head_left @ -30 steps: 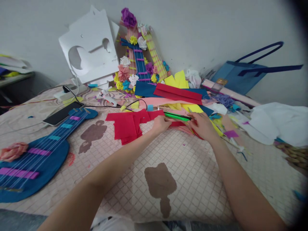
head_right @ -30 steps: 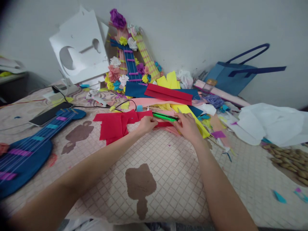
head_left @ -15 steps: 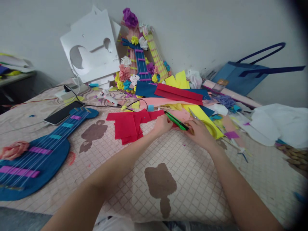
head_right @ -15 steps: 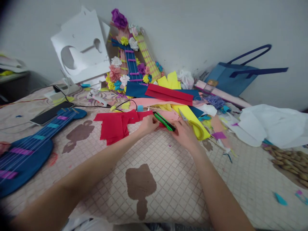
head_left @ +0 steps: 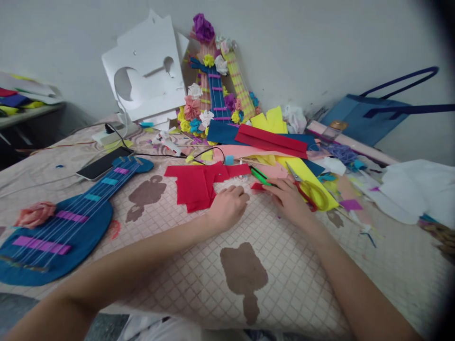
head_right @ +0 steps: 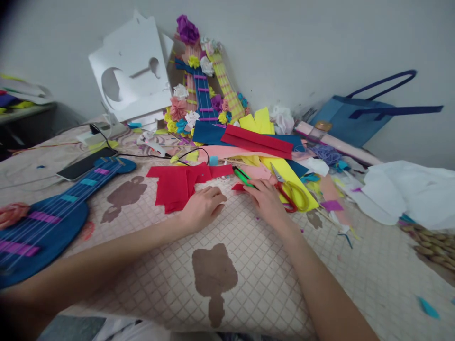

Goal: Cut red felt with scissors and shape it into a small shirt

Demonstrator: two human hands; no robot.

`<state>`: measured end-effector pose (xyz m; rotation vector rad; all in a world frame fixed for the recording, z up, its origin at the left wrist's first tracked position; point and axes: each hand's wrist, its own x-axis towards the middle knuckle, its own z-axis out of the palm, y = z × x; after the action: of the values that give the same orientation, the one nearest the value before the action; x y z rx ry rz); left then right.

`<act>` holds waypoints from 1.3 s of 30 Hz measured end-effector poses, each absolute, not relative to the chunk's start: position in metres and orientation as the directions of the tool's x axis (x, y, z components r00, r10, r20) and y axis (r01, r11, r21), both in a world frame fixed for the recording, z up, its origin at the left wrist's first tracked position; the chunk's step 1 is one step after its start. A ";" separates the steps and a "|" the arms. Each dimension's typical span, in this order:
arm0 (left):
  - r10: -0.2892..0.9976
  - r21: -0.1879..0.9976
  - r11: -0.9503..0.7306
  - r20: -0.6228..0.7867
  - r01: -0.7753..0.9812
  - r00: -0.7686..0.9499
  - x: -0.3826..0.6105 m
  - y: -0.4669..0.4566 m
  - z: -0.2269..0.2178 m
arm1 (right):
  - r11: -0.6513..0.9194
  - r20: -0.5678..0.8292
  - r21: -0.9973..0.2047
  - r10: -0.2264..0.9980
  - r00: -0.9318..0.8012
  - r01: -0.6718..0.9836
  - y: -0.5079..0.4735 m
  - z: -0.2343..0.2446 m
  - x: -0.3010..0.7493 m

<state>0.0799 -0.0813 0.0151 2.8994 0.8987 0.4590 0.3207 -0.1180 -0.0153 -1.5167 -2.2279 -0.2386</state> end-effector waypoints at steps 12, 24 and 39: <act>0.741 0.367 -0.667 0.235 0.649 0.629 -0.034 -0.028 0.022 | 0.551 0.513 -0.311 0.783 -0.351 0.774 -0.123 0.003 0.249; 0.641 0.239 -0.763 0.161 0.600 0.750 -0.047 -0.030 0.012 | 0.623 0.369 -0.394 0.781 -0.505 0.676 -0.116 -0.003 0.197; 0.370 0.347 -0.904 0.351 0.247 0.860 -0.012 -0.083 0.008 | 0.559 0.405 -0.542 0.828 -0.387 0.628 -0.127 -0.011 0.200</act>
<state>-0.0117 -0.0831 0.0081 2.7435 0.4662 0.6011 0.2004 -0.1270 -0.0111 -1.1626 -2.1419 0.3978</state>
